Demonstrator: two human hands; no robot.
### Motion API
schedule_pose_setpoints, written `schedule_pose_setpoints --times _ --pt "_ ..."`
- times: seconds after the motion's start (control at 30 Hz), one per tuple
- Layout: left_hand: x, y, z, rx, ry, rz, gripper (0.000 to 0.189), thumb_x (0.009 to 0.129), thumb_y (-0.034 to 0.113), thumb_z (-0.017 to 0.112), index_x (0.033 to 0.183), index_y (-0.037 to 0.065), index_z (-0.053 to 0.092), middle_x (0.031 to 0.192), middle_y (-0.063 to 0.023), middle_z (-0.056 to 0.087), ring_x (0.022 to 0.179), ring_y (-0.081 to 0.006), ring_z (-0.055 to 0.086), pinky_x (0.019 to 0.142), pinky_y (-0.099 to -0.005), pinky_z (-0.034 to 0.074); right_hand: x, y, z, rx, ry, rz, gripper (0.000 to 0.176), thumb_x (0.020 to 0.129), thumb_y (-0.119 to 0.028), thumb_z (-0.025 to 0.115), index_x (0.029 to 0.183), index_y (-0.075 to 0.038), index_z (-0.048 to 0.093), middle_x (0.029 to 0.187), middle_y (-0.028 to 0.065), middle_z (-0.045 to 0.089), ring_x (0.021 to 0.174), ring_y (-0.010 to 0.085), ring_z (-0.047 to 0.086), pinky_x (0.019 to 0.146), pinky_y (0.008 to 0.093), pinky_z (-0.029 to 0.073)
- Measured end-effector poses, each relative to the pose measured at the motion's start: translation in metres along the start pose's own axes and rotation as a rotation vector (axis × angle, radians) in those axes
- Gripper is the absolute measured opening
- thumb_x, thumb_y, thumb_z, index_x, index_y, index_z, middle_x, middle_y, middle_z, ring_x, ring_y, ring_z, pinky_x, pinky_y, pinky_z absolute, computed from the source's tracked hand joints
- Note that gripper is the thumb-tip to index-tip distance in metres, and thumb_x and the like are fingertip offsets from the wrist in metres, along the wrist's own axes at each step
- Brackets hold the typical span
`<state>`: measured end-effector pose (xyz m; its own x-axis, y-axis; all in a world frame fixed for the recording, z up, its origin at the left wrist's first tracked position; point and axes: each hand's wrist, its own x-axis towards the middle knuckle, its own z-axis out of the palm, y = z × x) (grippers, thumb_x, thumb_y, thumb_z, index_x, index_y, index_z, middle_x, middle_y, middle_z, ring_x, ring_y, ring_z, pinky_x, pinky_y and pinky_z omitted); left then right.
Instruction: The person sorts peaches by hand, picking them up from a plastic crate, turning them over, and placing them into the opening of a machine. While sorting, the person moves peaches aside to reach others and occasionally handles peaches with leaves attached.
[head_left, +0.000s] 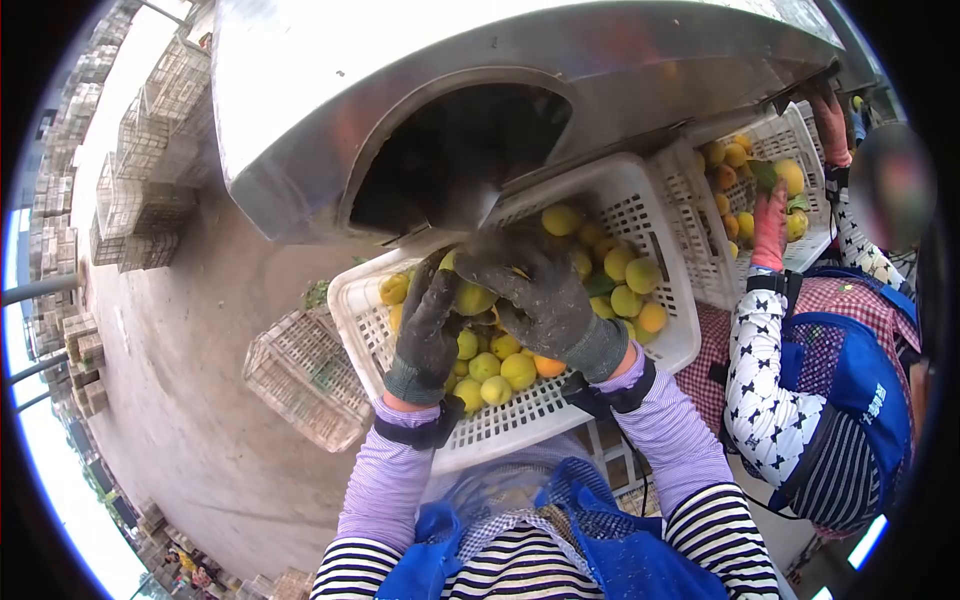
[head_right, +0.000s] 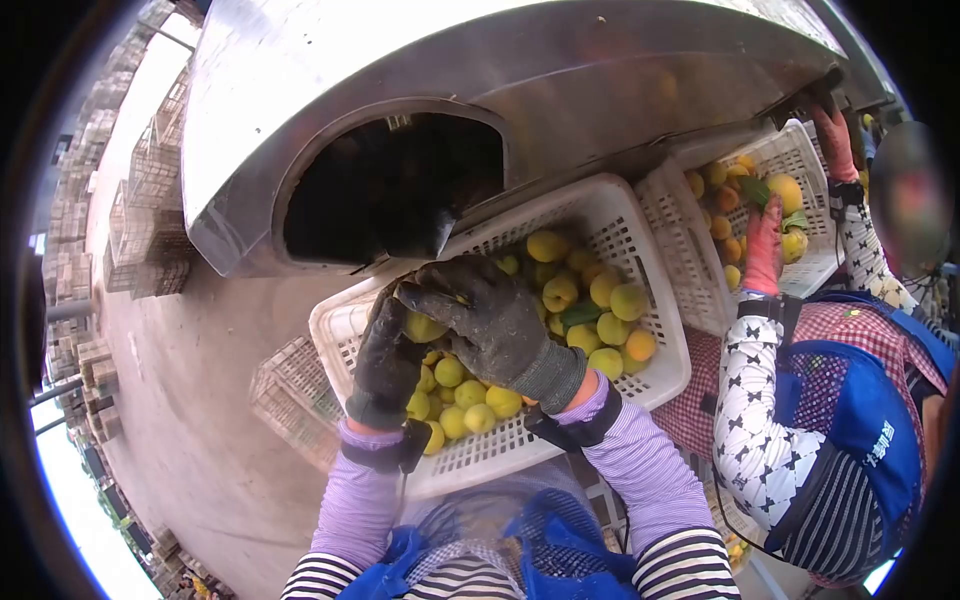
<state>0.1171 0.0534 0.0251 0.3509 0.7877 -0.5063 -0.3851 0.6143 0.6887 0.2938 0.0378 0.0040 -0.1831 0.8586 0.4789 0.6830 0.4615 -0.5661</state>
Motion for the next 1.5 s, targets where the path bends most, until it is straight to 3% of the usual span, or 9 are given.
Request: schedule_pose_setpoints --times 0.17,0.47,0.8,0.97,1.0,1.1,1.33,1.43,1.5 --pt "0.000 -0.008 -0.001 -0.095 -0.126 0.185 0.065 0.086 0.015 0.067 0.144 0.000 0.039 0.137 -0.0158 0.051 0.128 -0.0273 0.050 0.109 -0.0410 0.040 -0.006 -0.027 -0.022 0.152 0.066 0.410 0.088 0.062 -0.032 0.086 0.139 -0.009 0.051 0.127 0.0153 0.055 0.111 0.0365 0.058 0.090 0.0440 0.052" --pt "-0.006 0.005 0.028 0.173 0.056 0.389 0.060 0.093 0.018 0.062 0.145 -0.001 0.037 0.139 -0.0161 0.049 0.126 -0.0259 0.049 0.108 -0.0378 0.040 0.032 -0.024 -0.008 -0.126 0.019 0.448 0.074 0.069 -0.045 0.083 0.127 -0.008 0.057 0.110 0.0163 0.062 0.093 0.0314 0.064 0.074 0.0394 0.054" --pt "-0.031 -0.038 -0.037 0.443 0.172 0.413 0.033 0.104 0.008 0.043 0.135 -0.001 0.050 0.143 -0.0166 0.045 0.130 -0.0264 0.050 0.098 -0.0380 0.051 0.119 0.019 0.043 -0.403 0.296 0.113 0.055 0.074 -0.041 0.079 0.111 -0.002 0.065 0.083 0.0122 0.068 0.074 0.0274 0.068 0.065 0.0370 0.055" --pt "-0.014 -0.063 -0.064 0.632 0.222 0.314 0.034 0.103 0.006 0.045 0.136 0.001 0.050 0.148 -0.0165 0.039 0.133 -0.0277 0.046 0.101 -0.0363 0.050 0.070 0.007 -0.022 0.189 0.182 0.374 0.044 0.085 -0.032 0.071 0.117 -0.002 0.065 0.079 0.0098 0.069 0.073 0.0244 0.068 0.067 0.0359 0.054" --pt "-0.009 -0.070 -0.069 0.700 0.223 0.286 0.036 0.102 0.008 0.048 0.137 0.003 0.050 0.145 -0.0167 0.044 0.132 -0.0270 0.047 0.101 -0.0349 0.049 0.046 0.019 -0.031 0.251 0.064 0.576 0.047 0.083 -0.040 0.075 0.116 -0.008 0.067 0.094 0.0137 0.070 0.081 0.0305 0.070 0.076 0.0397 0.055" --pt "0.020 -0.112 -0.094 0.556 0.263 0.119 0.052 0.093 0.019 0.062 0.142 0.009 0.046 0.138 -0.0168 0.052 0.125 -0.0287 0.053 0.103 -0.0367 0.045 -0.056 0.085 -0.045 -0.263 -0.060 0.660 0.032 0.089 -0.028 0.065 0.116 -0.011 0.067 0.100 0.0131 0.070 0.088 0.0340 0.068 0.077 0.0420 0.055" --pt "0.073 -0.164 -0.074 1.915 -0.027 0.082 0.075 0.086 0.036 0.063 0.149 0.008 0.033 0.151 -0.0191 0.037 0.141 -0.0401 0.030 0.113 -0.0515 0.026 -0.131 0.132 -0.022 -0.748 -0.560 0.619 0.031 0.084 -0.014 0.062 0.115 -0.013 0.063 0.109 0.0090 0.066 0.102 0.0304 0.065 0.081 0.0436 0.052" --pt "0.102 -0.208 -0.094 1.865 -0.159 0.412 0.079 0.084 0.038 0.065 0.149 0.007 0.032 0.153 -0.0198 0.033 0.142 -0.0402 0.029 0.115 -0.0506 0.025 -0.132 0.154 0.004 -0.862 -0.594 0.457 0.033 0.081 -0.013 0.063 0.114 -0.012 0.063 0.113 0.0083 0.065 0.103 0.0296 0.063 0.088 0.0447 0.049" --pt "0.115 -0.238 -0.096 1.909 -0.098 0.406 0.084 0.084 0.037 0.066 0.153 0.008 0.028 0.157 -0.0197 0.028 0.144 -0.0388 0.028 0.114 -0.0504 0.027 -0.130 0.167 0.019 -0.816 -0.807 0.624 0.032 0.082 -0.014 0.061 0.114 -0.012 0.064 0.114 0.0090 0.066 0.102 0.0305 0.063 0.092 0.0454 0.047"
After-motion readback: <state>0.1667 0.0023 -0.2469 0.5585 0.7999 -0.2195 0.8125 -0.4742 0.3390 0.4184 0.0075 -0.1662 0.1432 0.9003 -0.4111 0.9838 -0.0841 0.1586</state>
